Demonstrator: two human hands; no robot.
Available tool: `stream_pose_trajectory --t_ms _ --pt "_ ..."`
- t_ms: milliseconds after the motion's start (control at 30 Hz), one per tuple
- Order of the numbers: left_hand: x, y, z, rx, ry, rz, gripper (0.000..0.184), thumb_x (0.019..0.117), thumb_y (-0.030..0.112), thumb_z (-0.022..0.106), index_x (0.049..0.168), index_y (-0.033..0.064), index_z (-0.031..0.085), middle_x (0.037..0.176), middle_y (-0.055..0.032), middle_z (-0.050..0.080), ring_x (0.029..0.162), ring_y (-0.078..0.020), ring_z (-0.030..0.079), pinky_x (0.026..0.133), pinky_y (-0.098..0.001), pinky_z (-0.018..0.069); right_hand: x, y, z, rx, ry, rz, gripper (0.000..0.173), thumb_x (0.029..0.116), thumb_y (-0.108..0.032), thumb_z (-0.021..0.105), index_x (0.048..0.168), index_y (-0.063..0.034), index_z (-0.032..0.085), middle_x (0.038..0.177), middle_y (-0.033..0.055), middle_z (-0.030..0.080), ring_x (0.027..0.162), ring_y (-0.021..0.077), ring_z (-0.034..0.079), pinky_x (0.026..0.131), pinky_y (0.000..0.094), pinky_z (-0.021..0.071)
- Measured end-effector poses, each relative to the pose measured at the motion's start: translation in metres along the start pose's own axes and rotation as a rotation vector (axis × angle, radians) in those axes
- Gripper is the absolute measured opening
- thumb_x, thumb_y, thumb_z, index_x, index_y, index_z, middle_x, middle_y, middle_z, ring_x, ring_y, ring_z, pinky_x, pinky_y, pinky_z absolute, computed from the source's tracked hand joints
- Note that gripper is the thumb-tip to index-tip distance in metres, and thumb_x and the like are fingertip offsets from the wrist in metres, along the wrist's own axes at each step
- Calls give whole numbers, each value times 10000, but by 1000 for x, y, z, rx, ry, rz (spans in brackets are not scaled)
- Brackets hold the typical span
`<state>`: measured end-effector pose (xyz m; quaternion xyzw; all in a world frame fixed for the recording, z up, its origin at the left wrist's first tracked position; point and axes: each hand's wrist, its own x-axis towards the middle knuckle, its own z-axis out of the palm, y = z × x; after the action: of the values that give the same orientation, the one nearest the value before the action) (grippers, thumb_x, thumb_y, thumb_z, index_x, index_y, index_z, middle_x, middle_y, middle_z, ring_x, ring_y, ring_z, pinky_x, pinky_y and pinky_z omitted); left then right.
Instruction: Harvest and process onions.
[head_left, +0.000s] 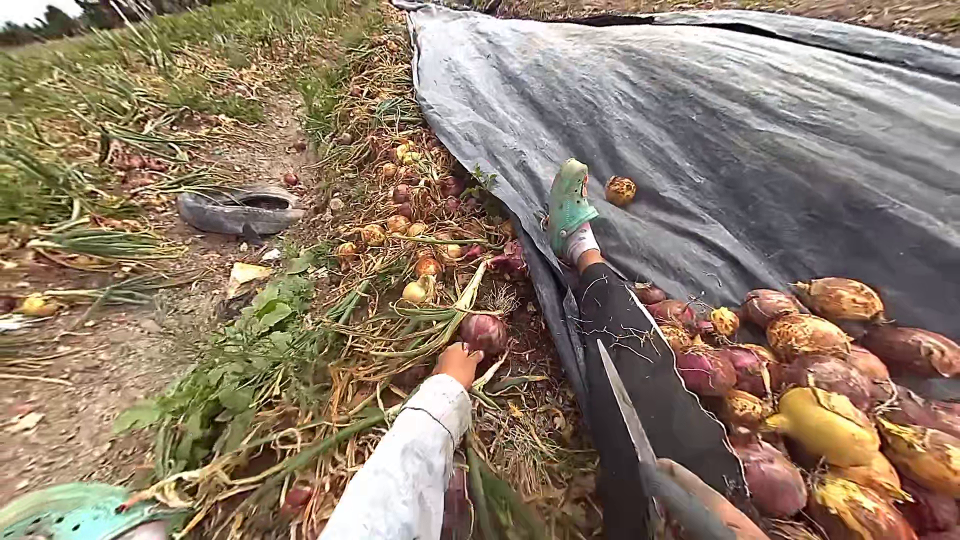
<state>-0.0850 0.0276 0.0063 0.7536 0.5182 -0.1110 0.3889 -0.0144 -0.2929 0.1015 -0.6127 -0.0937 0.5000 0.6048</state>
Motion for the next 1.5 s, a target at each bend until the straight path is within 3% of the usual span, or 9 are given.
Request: stream_pose_trajectory --t_ms 267,433,667,800,867,1033,1233,1367,1500 --pt "-160 -46 0 -314 31 561 372 904 98 683 1213 -106 645 1041 -165 725 973 -154 692 934 -337 538 37 26 33 28 -35 139 93 1005 -148 516 1075 -88 503 674 -30 540 517 68 549 507 222 511" --pt "-195 -50 -12 -376 -63 753 431 780 183 809 1100 -79 690 971 -41 740 909 25 667 866 -192 541 20 41 45 165 -149 -65 289 683 -224 842 885 -167 643 715 -111 678 639 -5 647 618 189 560" --pt "-201 -46 -42 -80 -488 480 504 961 414 527 936 -75 648 791 -42 600 749 -73 563 752 -311 489 3 35 51 -339 -120 -70 517 911 12 687 1352 170 466 1228 181 632 1096 18 555 975 160 423" --pt "-187 -56 -43 -278 -577 395 233 902 356 607 764 169 588 643 165 549 589 71 526 585 -155 453 18 68 58 -8 -149 -240 777 721 -551 850 1173 -3 535 898 -125 655 793 -101 614 746 121 529" --pt "-185 -65 -40 -360 -556 373 172 871 318 645 754 214 575 629 200 546 570 87 522 564 -139 446 17 63 64 -33 -170 -211 728 758 -595 795 1140 -32 535 847 -152 622 732 -91 593 721 139 525" --pt "-189 -85 -31 -216 -295 405 436 791 476 715 806 44 662 720 103 584 682 57 544 657 -198 466 20 60 78 -150 -114 -90 236 957 -254 582 1086 -56 593 802 -97 596 694 -39 564 684 179 504" --pt "-201 -101 -15 141 106 511 764 772 676 682 951 -65 740 820 -213 724 808 -365 721 758 -582 551 34 62 88 -131 -34 169 312 1076 -339 497 1180 -79 632 927 17 649 771 61 606 711 255 518" --pt "-201 -100 -11 396 413 619 726 793 666 649 879 -48 748 706 -198 712 702 -405 727 696 -613 554 44 68 92 -146 -12 310 328 1123 -261 345 861 -114 478 574 -34 397 431 74 364 429 234 350" --pt "-190 -88 -40 274 256 191 626 894 531 730 1027 -80 711 918 -269 706 943 -455 689 872 -652 496 74 87 96 -194 49 96 351 1108 -121 366 1157 135 601 944 188 622 811 163 581 766 259 491"
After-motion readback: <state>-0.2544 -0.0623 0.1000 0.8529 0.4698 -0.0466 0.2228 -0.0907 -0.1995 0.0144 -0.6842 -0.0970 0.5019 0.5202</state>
